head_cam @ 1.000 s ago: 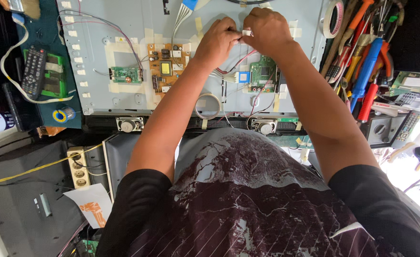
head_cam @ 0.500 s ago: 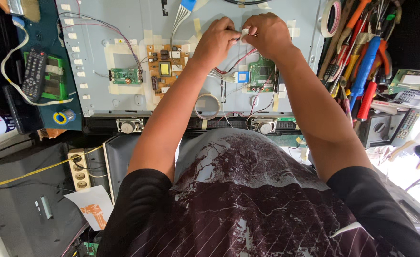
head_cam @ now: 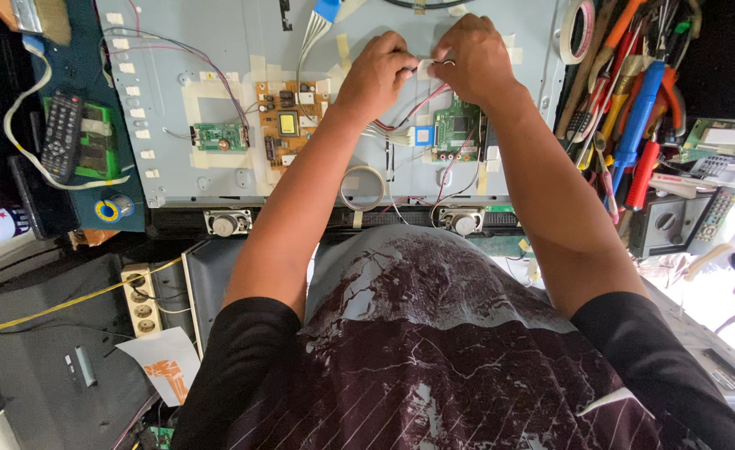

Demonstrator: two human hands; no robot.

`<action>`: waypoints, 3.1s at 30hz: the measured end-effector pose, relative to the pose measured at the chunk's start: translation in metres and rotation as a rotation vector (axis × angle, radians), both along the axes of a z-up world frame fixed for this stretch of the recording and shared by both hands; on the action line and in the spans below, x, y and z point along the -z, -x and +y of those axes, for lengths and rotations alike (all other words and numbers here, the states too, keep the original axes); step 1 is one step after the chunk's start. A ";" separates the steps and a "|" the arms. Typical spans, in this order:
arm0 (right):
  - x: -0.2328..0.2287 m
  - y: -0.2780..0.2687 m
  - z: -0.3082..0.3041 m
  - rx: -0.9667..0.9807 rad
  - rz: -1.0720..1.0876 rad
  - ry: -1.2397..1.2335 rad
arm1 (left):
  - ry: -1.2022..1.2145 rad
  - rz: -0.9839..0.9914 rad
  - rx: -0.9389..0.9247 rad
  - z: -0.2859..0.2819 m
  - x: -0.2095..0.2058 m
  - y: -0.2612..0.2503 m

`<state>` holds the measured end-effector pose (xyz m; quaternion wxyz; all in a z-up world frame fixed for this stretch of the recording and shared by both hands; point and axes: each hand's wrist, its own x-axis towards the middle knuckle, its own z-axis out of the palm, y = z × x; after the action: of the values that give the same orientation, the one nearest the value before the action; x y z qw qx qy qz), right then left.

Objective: The person works on the internal components of an open electronic device, likely a television, using both hands to organize wires and apply masking tape to secure connections. They repeatedly tear off pieces of tape and press them onto the circuit boards and wiring harnesses.

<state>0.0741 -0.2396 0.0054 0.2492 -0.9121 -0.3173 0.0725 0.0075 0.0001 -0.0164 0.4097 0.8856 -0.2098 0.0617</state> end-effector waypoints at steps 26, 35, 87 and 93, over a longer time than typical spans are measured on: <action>-0.018 -0.028 0.033 0.010 0.228 0.378 | -0.037 0.047 0.014 0.001 0.005 -0.003; 0.013 -0.041 0.033 0.147 0.280 0.318 | -0.038 -0.029 0.042 0.003 -0.010 0.003; -0.084 0.279 -0.153 0.981 0.130 -0.389 | -0.321 -0.197 -0.187 -0.029 -0.006 0.008; -0.079 0.266 -0.124 0.725 0.129 -0.196 | -0.474 -0.098 -0.138 -0.032 -0.024 0.018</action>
<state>-0.1915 -0.3640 0.0848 0.3640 -0.9306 0.0370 0.0064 -0.0101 -0.0315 0.0073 0.1745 0.9652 -0.1771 0.0816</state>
